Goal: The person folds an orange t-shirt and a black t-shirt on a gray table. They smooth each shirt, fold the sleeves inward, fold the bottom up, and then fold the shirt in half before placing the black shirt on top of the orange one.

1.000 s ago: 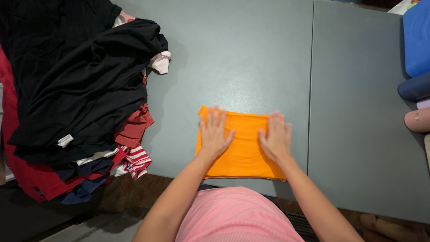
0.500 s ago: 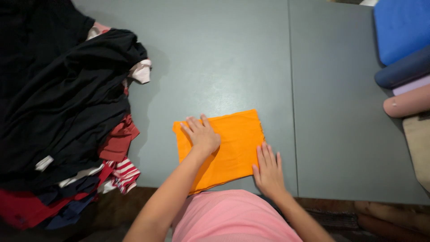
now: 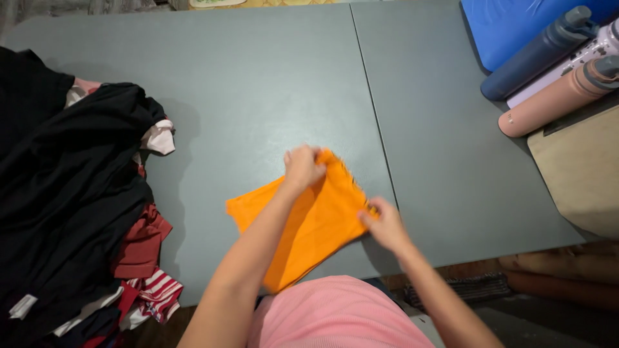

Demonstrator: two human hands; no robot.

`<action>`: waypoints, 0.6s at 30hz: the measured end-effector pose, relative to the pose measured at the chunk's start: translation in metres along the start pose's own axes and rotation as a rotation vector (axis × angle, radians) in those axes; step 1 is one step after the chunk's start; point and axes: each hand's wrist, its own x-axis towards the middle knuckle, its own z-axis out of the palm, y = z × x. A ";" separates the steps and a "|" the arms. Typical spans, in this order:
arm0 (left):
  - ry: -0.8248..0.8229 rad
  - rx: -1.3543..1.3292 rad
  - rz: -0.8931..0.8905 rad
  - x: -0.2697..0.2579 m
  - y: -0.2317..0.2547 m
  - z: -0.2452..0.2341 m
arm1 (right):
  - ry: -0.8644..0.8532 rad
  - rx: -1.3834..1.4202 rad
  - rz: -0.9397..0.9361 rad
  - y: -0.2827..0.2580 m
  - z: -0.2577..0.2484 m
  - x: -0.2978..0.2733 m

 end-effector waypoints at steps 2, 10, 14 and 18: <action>0.193 -0.213 0.145 0.007 0.004 -0.031 | 0.174 -0.035 -0.179 -0.054 -0.028 0.002; 0.510 -0.355 0.606 -0.083 0.025 -0.128 | 0.522 -0.274 -0.761 -0.141 -0.071 -0.025; 0.265 -0.140 0.636 -0.140 -0.032 -0.071 | 0.401 -0.529 -0.800 -0.072 -0.053 -0.050; -0.040 0.011 0.520 -0.195 -0.065 -0.020 | 0.008 -0.677 -0.607 -0.036 -0.037 -0.082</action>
